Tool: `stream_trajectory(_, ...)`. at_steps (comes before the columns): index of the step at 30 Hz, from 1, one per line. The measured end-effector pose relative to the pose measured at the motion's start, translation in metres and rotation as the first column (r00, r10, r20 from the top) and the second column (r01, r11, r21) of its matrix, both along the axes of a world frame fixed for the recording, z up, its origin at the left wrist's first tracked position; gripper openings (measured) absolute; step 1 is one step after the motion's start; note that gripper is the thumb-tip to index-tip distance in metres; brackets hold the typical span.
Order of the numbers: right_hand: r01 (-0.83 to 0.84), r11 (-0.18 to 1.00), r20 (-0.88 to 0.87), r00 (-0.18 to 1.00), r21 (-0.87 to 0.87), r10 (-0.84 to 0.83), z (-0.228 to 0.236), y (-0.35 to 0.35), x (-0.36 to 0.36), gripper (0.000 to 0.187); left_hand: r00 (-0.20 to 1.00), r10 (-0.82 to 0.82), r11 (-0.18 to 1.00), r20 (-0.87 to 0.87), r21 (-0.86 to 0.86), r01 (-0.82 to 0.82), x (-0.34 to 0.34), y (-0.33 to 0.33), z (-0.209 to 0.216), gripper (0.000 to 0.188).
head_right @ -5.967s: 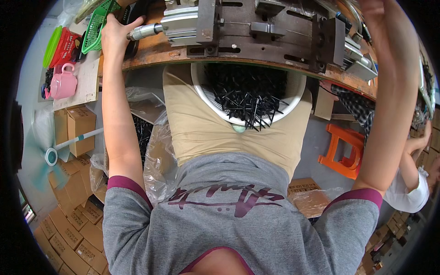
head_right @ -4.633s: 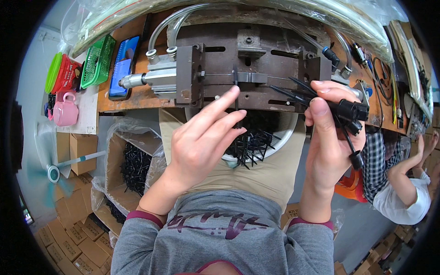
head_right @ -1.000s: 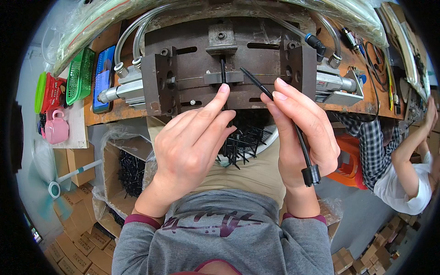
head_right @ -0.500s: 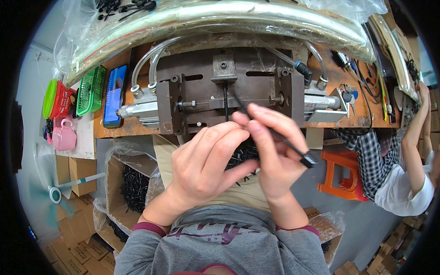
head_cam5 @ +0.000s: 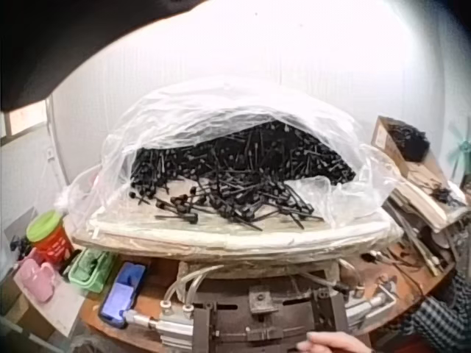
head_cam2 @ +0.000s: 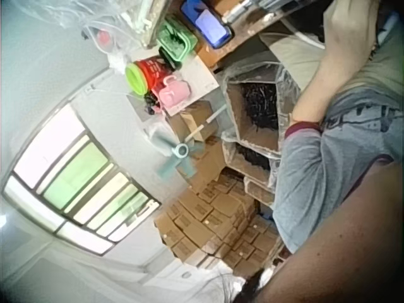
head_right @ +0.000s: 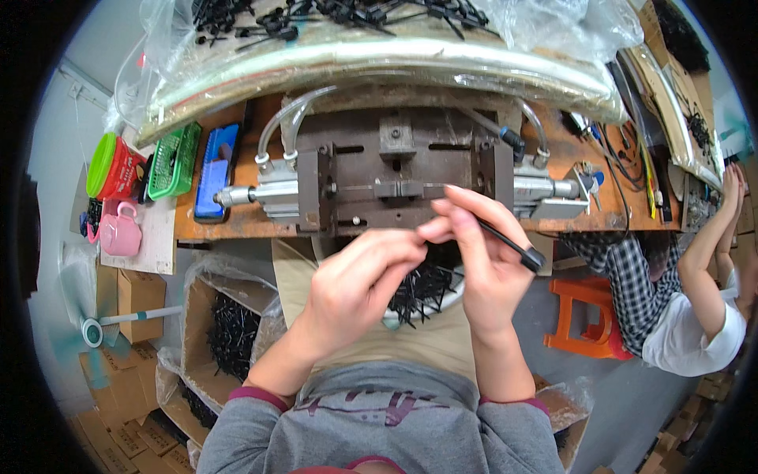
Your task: The recorder uses a pneumatic clamping machine to attach or process small black plastic components on wires.
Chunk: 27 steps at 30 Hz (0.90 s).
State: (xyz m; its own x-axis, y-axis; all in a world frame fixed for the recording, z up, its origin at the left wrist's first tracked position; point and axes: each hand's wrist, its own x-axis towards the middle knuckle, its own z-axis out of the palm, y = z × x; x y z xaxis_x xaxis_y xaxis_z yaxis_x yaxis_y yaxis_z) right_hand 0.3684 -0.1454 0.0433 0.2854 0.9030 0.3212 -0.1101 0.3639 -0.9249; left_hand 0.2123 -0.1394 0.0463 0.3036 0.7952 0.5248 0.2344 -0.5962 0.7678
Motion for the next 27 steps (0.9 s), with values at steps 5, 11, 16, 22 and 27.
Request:
stream_trajectory(5, 0.096, 0.986, 0.142, 0.983, 0.135, -0.115, -0.004, 0.010, 0.011, 0.022, 0.992, 0.129, 0.977, 0.015, 0.169, -0.129, -0.014, 0.013, 0.008, 0.017)
stream_trajectory(11, -0.038, 0.985, 0.352, 0.936, 0.169, -0.024, -0.013, 0.006, 0.037, 0.094, 0.992, 0.003, 1.000, -0.127, 0.002, -0.003, -0.032, -0.013, -0.023, 0.015)
stream_trajectory(16, -0.092, 0.983, 0.202, 0.978, 0.158, 0.059, -0.008, -0.004, 0.043, 0.097, 0.954, 0.017, 0.990, -0.301, -0.131, -0.058, -0.031, -0.021, -0.108, 0.013)
stream_trajectory(22, -0.008, 0.967, 0.409, 0.907, 0.256, -0.101, -0.011, -0.013, 0.058, 0.041, 0.904, -0.021, 0.995, -0.426, 0.082, 0.062, 0.029, -0.001, -0.168, 0.017)
stream_trajectory(27, -0.098, 0.961, 0.432, 0.902, 0.260, -0.025, -0.014, -0.016, 0.047, 0.025, 0.680, -0.020, 0.957, -0.733, 0.183, 0.225, 0.067, 0.011, -0.215, 0.011)
